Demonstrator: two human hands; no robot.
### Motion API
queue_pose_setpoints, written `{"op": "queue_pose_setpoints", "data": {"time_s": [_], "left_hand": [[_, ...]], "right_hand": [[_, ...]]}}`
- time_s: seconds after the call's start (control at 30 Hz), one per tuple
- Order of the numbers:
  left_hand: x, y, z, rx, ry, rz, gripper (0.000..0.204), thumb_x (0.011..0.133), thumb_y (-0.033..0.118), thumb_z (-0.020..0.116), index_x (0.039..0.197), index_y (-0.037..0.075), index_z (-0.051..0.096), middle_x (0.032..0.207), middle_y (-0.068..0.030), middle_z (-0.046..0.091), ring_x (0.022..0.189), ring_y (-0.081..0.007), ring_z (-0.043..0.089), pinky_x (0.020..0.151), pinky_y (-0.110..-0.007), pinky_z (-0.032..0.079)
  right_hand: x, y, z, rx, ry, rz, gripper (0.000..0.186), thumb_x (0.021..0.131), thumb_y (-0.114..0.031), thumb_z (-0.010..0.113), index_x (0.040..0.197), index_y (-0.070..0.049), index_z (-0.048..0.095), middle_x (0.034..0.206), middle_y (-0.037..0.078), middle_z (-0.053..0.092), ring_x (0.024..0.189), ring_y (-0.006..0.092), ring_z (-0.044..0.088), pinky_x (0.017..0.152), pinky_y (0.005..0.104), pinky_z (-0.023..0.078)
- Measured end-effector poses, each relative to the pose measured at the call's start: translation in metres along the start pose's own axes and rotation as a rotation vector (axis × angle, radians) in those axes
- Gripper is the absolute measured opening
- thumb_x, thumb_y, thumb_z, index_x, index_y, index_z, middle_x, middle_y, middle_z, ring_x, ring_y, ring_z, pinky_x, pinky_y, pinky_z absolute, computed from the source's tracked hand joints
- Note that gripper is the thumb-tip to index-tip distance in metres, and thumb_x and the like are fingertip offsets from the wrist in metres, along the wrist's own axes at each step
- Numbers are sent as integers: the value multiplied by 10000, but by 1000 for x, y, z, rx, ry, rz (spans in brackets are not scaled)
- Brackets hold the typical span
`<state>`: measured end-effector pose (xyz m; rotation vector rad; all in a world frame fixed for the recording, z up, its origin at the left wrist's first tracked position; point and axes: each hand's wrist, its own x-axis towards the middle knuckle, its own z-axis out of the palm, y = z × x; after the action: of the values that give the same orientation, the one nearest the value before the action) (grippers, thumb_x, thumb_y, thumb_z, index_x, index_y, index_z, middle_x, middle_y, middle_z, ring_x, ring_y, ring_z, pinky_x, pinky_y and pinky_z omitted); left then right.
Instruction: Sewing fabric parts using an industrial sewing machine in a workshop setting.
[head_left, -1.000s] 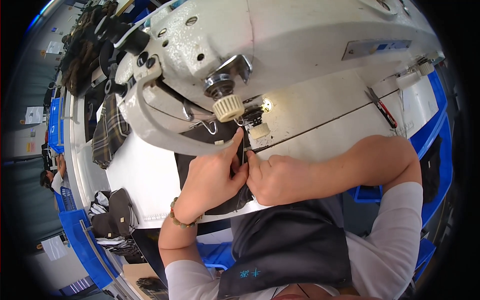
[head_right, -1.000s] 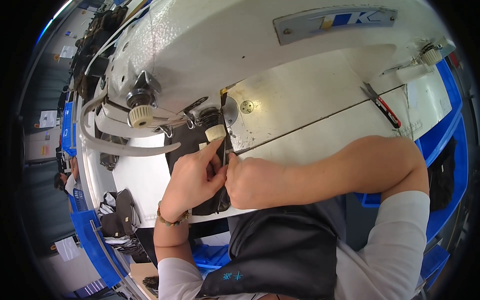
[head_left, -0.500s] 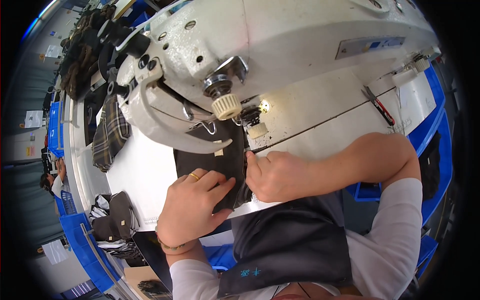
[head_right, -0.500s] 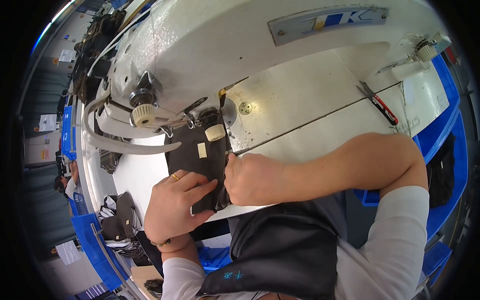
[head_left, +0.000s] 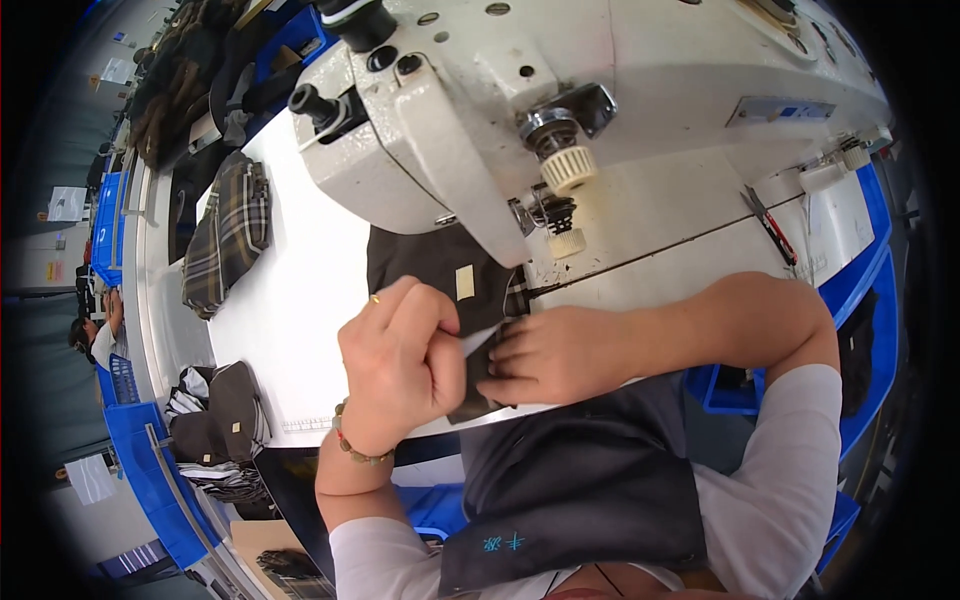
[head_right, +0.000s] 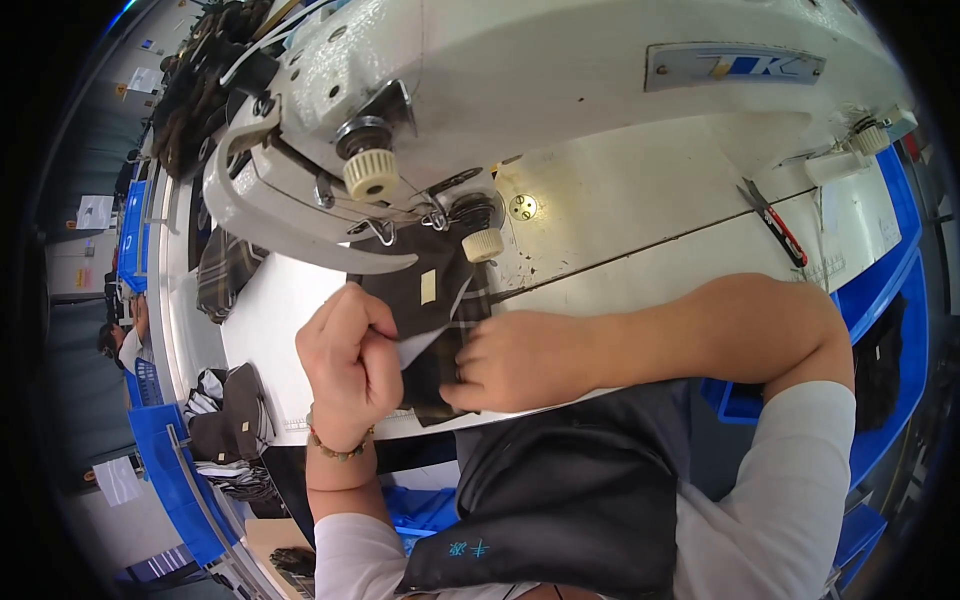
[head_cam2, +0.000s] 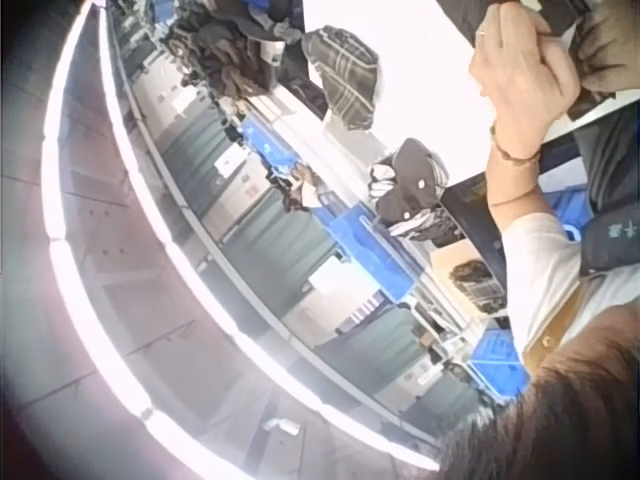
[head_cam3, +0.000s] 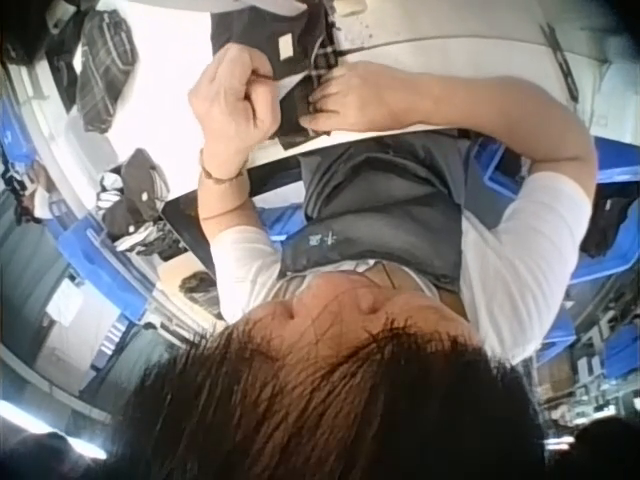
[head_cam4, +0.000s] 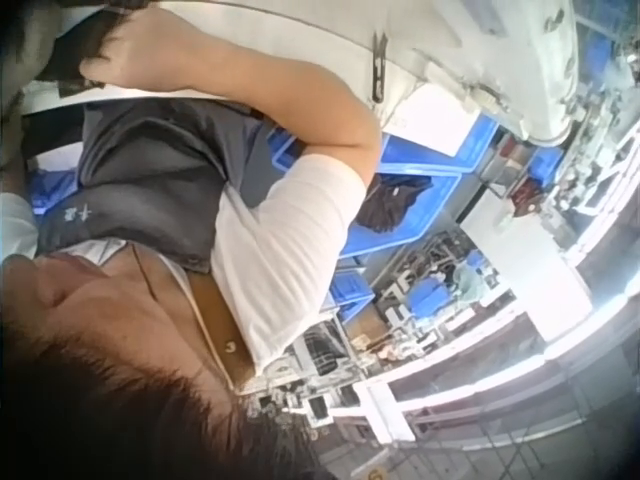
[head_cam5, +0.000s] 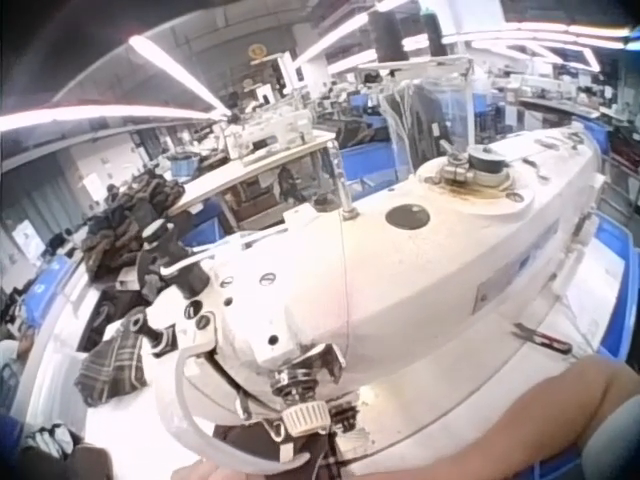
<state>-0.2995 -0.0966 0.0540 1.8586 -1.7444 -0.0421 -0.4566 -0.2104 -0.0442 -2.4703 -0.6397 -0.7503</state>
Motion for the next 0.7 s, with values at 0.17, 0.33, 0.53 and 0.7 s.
{"op": "queue_pose_setpoints", "data": {"time_s": [0.17, 0.33, 0.53, 0.7], "left_hand": [[1, 12, -2, -80, -203, -60, 347, 640, 158, 792, 907, 4, 634, 644, -66, 530, 544, -201, 534, 528, -270, 442], [-6, 0, 2, 110, -415, 94, 375, 755, 146, 735, 1106, 37, 658, 736, -76, 621, 608, -265, 625, 508, -361, 490], [-14, 16, 17, 143, -444, 122, 273, 789, 75, 679, 1058, 44, 709, 670, -59, 601, 558, -240, 607, 495, -345, 483], [-10, 17, 22, -7, -478, 40, 252, 820, 49, 667, 1068, 37, 711, 675, -101, 623, 563, -291, 608, 516, -374, 484]], "right_hand": [[-2, -8, -7, -217, 49, -120, 261, 710, -179, 607, 906, -19, 670, 733, 43, 648, 702, 204, 630, 635, 302, 486], [-2, -30, -18, -545, -154, -2, 301, 686, -209, 592, 828, 46, 667, 829, 184, 681, 799, 297, 668, 686, 331, 521], [-4, -32, -1, -543, 43, 30, 281, 668, -214, 582, 774, 32, 665, 748, 177, 670, 735, 303, 668, 645, 322, 508], [-6, -44, -4, -505, -125, 4, 264, 670, -215, 599, 737, 31, 669, 719, 178, 668, 702, 325, 681, 584, 312, 506]]}}
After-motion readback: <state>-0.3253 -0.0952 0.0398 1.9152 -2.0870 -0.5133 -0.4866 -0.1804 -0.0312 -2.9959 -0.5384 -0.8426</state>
